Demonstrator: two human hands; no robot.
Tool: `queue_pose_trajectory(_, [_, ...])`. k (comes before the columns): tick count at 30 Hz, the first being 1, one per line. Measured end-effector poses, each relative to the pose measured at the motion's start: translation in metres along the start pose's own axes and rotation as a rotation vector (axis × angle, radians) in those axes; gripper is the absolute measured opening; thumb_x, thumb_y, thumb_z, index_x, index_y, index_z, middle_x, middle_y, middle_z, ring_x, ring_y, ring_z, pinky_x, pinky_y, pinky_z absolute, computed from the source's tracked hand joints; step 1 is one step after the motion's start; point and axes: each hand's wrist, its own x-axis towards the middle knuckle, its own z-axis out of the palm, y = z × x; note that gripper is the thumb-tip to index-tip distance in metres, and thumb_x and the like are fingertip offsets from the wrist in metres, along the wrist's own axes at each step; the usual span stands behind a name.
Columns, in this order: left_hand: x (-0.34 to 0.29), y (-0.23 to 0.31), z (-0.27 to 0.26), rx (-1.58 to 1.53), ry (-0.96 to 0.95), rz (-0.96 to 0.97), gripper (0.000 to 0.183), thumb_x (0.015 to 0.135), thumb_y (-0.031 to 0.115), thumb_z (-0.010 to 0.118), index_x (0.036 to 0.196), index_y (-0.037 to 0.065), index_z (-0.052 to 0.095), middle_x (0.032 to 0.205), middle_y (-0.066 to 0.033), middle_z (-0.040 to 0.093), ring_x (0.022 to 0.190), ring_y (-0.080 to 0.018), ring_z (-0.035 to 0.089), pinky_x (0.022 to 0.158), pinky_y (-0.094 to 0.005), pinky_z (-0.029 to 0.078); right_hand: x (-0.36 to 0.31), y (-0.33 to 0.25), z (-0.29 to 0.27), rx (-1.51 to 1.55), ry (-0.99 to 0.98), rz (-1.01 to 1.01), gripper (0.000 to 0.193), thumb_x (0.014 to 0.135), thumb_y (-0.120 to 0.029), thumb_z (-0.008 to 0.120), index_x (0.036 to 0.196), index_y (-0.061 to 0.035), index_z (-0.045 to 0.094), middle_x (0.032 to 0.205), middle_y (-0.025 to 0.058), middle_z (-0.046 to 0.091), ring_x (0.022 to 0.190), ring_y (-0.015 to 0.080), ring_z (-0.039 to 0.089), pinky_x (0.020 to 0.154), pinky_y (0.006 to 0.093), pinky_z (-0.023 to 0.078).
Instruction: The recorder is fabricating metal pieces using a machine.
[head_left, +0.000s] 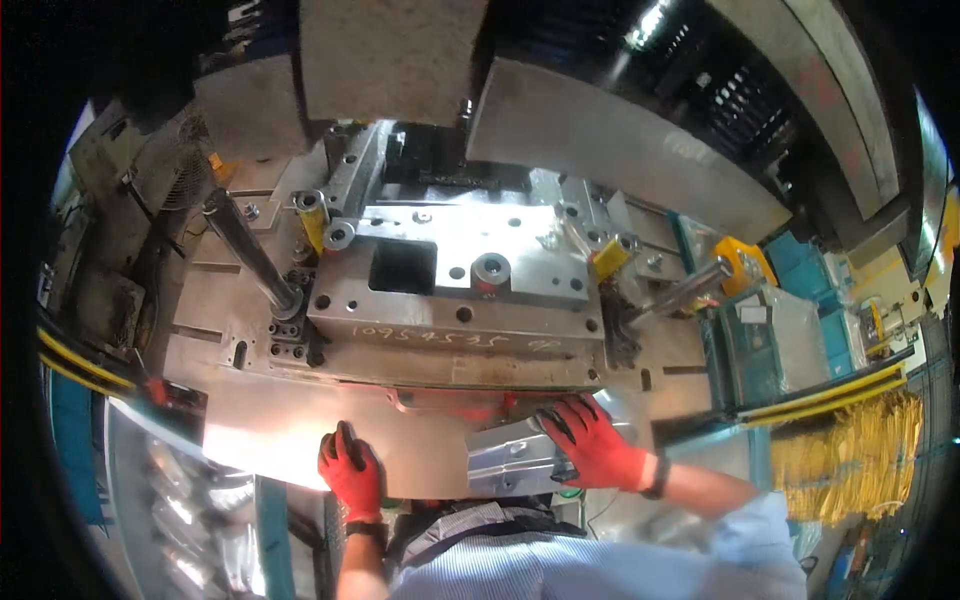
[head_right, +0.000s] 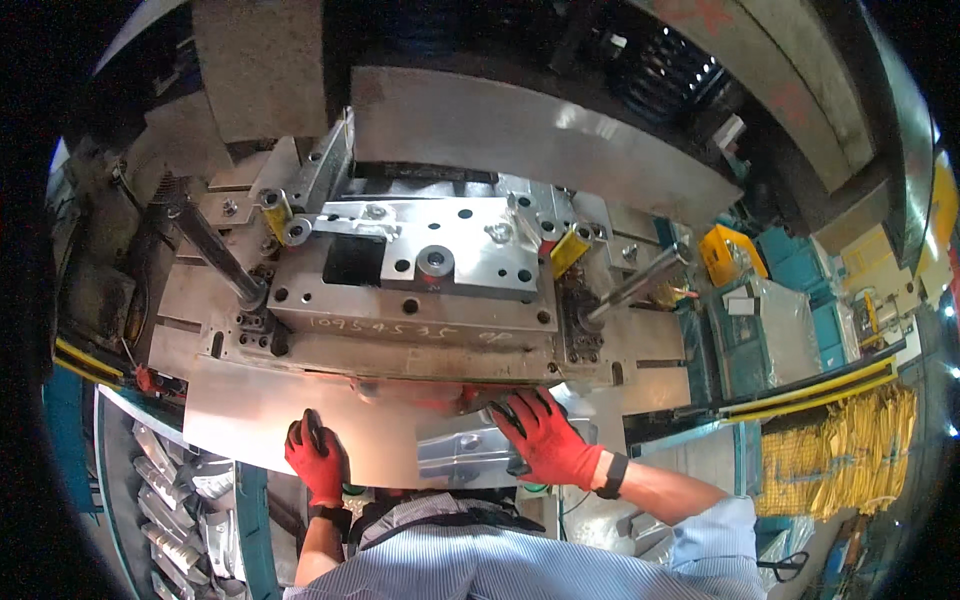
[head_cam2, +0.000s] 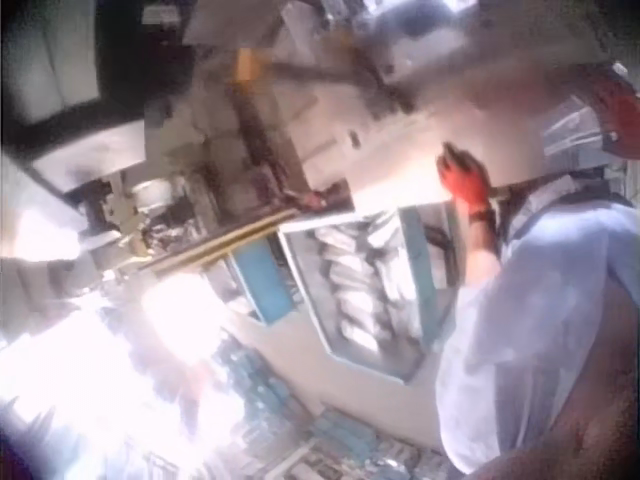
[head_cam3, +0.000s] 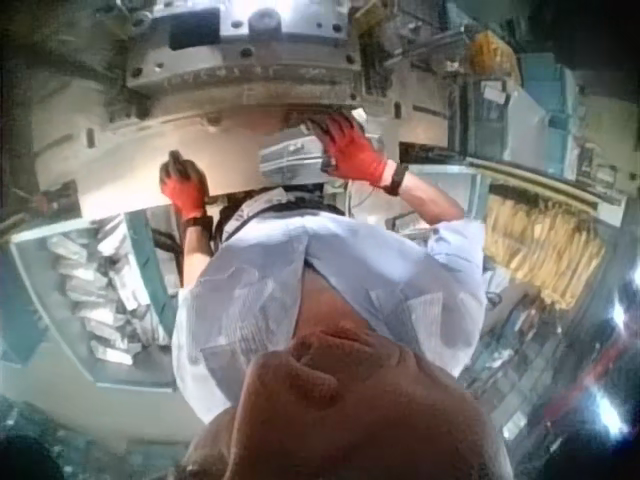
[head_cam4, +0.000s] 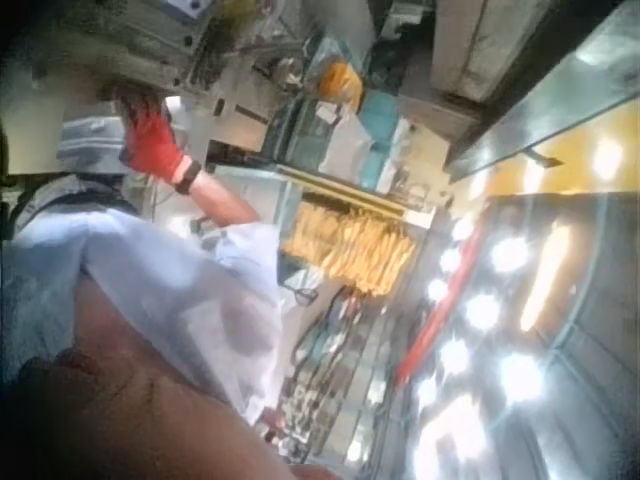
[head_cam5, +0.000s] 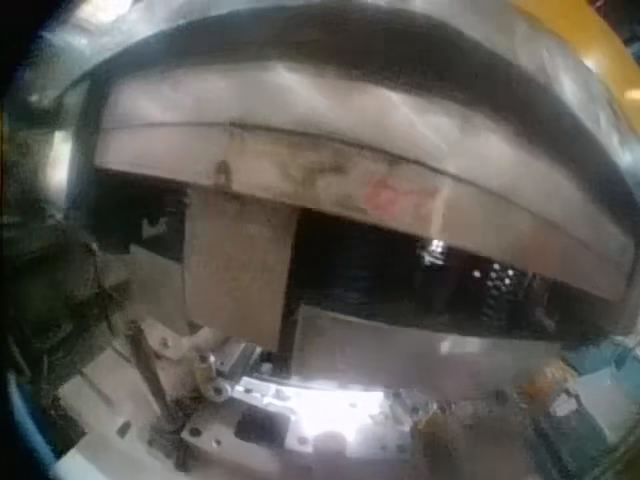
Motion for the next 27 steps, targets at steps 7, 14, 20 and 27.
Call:
queue_pose_trajectory(7, [0.001, 0.004, -0.004, -0.014, -0.004, -0.034, 0.047, 0.08, 0.015, 0.063, 0.125, 0.009, 0.057, 0.116, -0.018, 0.058, 0.115, -0.0367, 0.051, 0.096, -0.0497, 0.04, 0.058, 0.013, -0.129, -0.044, 0.282, 0.105, 0.111, 0.056, -0.048, 0.082, 0.143, -0.0002, 0.033, 0.135, 0.0264, 0.038, 0.127, 0.0413, 0.036, 0.111, 0.0539, 0.023])
queue_pose_trajectory(14, [0.001, 0.003, -0.003, 0.017, 0.024, -0.056, 0.047, 0.078, 0.015, 0.064, 0.125, 0.012, 0.057, 0.116, -0.0153, 0.058, 0.116, -0.0346, 0.051, 0.098, -0.0494, 0.037, 0.16, 0.078, -0.204, -0.105, 0.291, 0.038, 0.107, 0.057, -0.042, 0.084, 0.14, 0.003, 0.033, 0.132, 0.0281, 0.044, 0.123, 0.0419, 0.044, 0.105, 0.05, 0.033])
queue_pose_trajectory(20, [0.005, 0.006, -0.005, -0.015, 0.036, -0.046, 0.046, 0.076, 0.013, 0.064, 0.122, 0.011, 0.058, 0.111, -0.014, 0.059, 0.114, -0.0337, 0.051, 0.096, -0.0494, 0.038, 0.247, 0.115, -0.203, 0.13, 0.002, 0.032, 0.101, 0.065, -0.041, 0.084, 0.142, 0.0025, 0.034, 0.135, 0.0249, 0.049, 0.125, 0.0327, 0.048, 0.101, 0.0405, 0.041])
queue_pose_trajectory(27, [0.006, 0.01, -0.011, 0.013, 0.047, -0.075, 0.044, 0.077, 0.012, 0.063, 0.12, 0.011, 0.059, 0.109, -0.0133, 0.059, 0.113, -0.0343, 0.052, 0.096, -0.0507, 0.038, 0.315, 0.146, -0.194, 0.537, -0.507, -0.072, 0.09, 0.072, -0.025, 0.083, 0.145, -0.007, 0.035, 0.113, 0.0099, 0.063, 0.102, 0.0187, 0.059, 0.087, 0.0329, 0.049])
